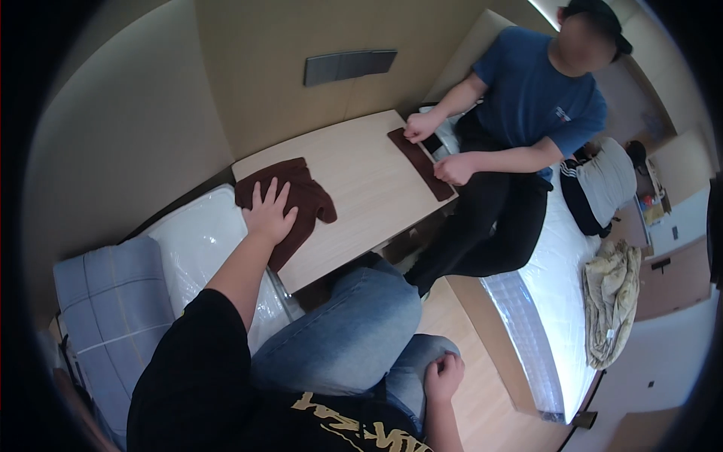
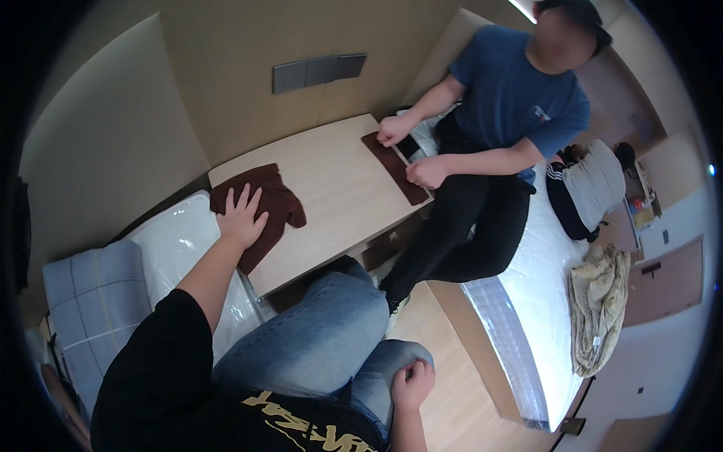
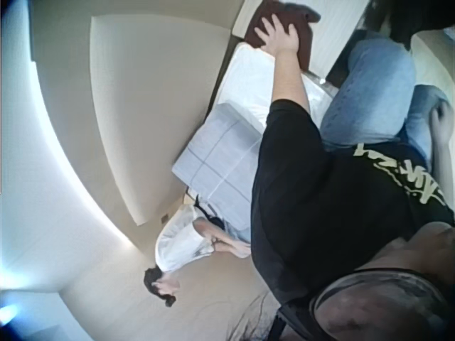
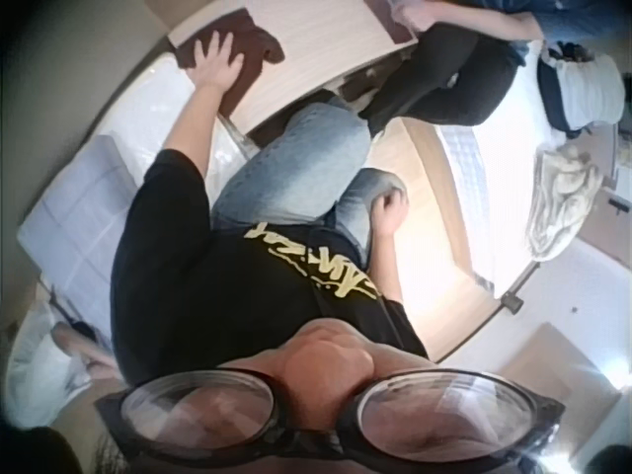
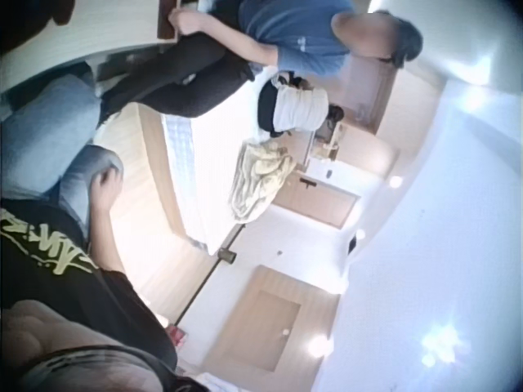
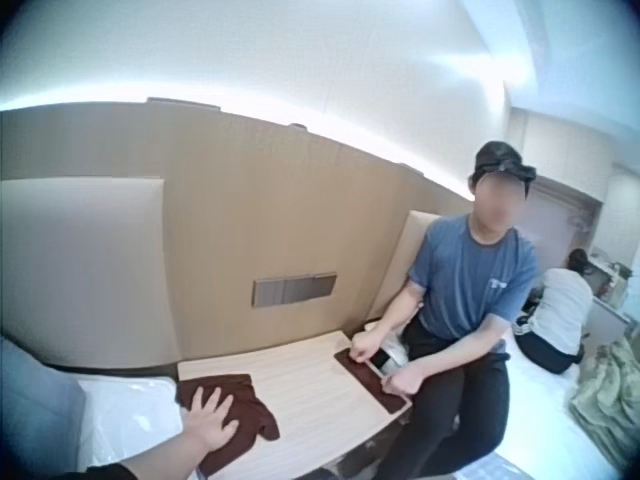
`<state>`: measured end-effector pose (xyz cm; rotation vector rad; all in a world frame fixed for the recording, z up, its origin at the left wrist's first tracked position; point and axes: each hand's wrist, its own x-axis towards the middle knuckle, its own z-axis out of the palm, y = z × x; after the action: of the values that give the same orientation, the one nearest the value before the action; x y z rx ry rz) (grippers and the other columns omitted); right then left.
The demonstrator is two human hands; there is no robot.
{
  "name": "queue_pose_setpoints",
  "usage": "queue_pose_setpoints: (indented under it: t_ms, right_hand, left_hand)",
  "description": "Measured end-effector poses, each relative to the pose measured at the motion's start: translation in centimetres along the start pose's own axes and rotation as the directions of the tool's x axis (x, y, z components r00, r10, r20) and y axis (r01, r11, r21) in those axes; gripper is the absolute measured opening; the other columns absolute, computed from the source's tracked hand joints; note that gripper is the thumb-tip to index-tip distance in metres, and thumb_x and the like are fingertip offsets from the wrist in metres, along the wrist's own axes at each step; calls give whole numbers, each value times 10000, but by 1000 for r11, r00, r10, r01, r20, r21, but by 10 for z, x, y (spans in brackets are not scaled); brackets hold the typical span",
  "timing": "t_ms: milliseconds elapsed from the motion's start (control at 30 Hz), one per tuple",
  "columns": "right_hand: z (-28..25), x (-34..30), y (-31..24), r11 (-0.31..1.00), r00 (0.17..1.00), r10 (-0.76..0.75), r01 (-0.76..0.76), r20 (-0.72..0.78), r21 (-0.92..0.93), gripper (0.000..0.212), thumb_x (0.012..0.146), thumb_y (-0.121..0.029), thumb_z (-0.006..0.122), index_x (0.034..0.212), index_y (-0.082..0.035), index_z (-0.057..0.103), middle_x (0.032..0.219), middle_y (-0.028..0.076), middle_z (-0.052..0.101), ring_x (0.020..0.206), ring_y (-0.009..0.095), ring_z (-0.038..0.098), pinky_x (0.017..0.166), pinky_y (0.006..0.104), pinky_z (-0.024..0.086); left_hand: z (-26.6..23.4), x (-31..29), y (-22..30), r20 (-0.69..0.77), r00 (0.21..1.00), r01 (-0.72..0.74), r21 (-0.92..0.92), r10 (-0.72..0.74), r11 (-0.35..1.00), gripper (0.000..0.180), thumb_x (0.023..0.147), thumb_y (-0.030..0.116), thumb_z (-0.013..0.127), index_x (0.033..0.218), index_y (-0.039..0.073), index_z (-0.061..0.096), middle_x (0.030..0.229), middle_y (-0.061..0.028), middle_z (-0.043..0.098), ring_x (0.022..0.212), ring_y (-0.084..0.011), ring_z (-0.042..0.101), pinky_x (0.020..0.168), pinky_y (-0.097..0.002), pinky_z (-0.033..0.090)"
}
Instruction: Folding a small brown cloth on a bedside table.
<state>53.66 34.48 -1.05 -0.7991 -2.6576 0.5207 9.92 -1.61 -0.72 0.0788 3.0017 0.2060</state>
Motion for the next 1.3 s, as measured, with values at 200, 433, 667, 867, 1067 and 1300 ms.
queue_pose_setpoints:
  t_ms: [200,433,667,867,1067,1300]
  right_hand:
    - [-8,-1,-6,1000,1000,-2,2,-29,1,89,805,-119,691,862,-57,661,1132,178,715,1088,416,633,974,513,507]
    - [-9,-9,6,999,997,-23,21,-70,-23,101,807,-148,701,867,-73,670,1102,161,716,1062,415,637,947,514,516]
    - [4,-3,20,960,973,202,-219,111,176,119,908,-197,691,910,-78,699,1136,115,749,1095,335,679,964,491,526]
    - [-72,36,-128,-229,856,-152,-516,493,825,325,1021,-317,647,1274,-114,631,1183,80,714,960,206,637,910,372,487]
    - [-126,39,-223,-698,805,-500,-593,321,400,198,1041,-255,538,1174,-117,590,830,24,463,646,150,353,622,329,345]
    - [-157,6,-236,-720,827,-497,-562,264,407,135,1019,-259,537,1019,-136,481,725,-9,318,515,128,224,509,328,236]
  left_hand:
    - [5,-42,16,-20,998,-55,43,56,998,754,1043,552,528,1728,322,313,1836,-9,187,1683,-390,116,1234,-819,183]
    - [7,-93,43,36,967,-253,10,253,967,744,1035,567,524,1710,294,369,1832,-26,195,1670,-466,78,1219,-862,29]
    - [-7,-109,55,90,909,-402,-74,408,912,679,1027,512,559,1665,304,456,1817,-10,251,1671,-475,83,1211,-872,-2]
    - [-60,-184,110,-99,718,-408,-862,689,300,309,1052,132,651,1343,57,720,1387,-119,700,1254,-297,675,1098,-374,518]
    - [-145,-289,115,-301,473,-227,-950,828,-216,790,960,146,758,1629,-9,366,1527,-206,524,1425,-309,538,1213,-449,426]
    - [-179,-303,104,-573,352,-653,-717,740,-245,619,847,186,873,1380,8,612,1345,-215,594,1181,-390,633,1027,-440,535]
